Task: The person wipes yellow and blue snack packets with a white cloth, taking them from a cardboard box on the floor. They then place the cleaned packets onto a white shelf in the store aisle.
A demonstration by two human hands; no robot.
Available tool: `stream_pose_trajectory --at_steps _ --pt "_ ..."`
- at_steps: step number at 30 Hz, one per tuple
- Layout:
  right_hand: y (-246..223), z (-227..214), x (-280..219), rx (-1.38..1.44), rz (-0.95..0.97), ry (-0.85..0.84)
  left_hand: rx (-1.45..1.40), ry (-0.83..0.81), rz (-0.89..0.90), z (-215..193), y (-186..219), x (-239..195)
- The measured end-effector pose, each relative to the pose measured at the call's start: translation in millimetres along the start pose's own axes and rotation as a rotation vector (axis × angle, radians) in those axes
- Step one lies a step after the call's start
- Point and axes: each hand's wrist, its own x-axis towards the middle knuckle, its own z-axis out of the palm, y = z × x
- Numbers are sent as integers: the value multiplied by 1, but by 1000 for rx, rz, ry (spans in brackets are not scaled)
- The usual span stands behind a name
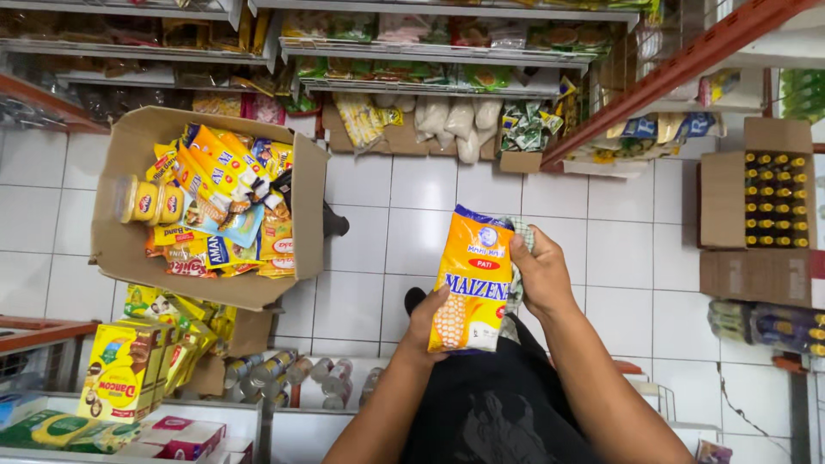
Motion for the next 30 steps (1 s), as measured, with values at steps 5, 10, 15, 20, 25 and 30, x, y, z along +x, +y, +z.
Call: stream_pose_trajectory --at_steps 5,10,15,20,25,30 --pt "20 2 -9 -31 2 69 319 24 18 4 21 -21" --pt "4 32 -14 160 189 177 547 186 48 6 33 -36" --pt "6 32 -18 -217 -2 -29 570 187 46 7 41 -53" --pt "24 28 -16 -351 -66 85 678 133 33 7 34 -65" --pt "-19 56 -7 -219 40 -85 586 200 125 9 23 -72" --pt "-28 64 -7 -598 -18 -360 581 237 163 0 26 -81"
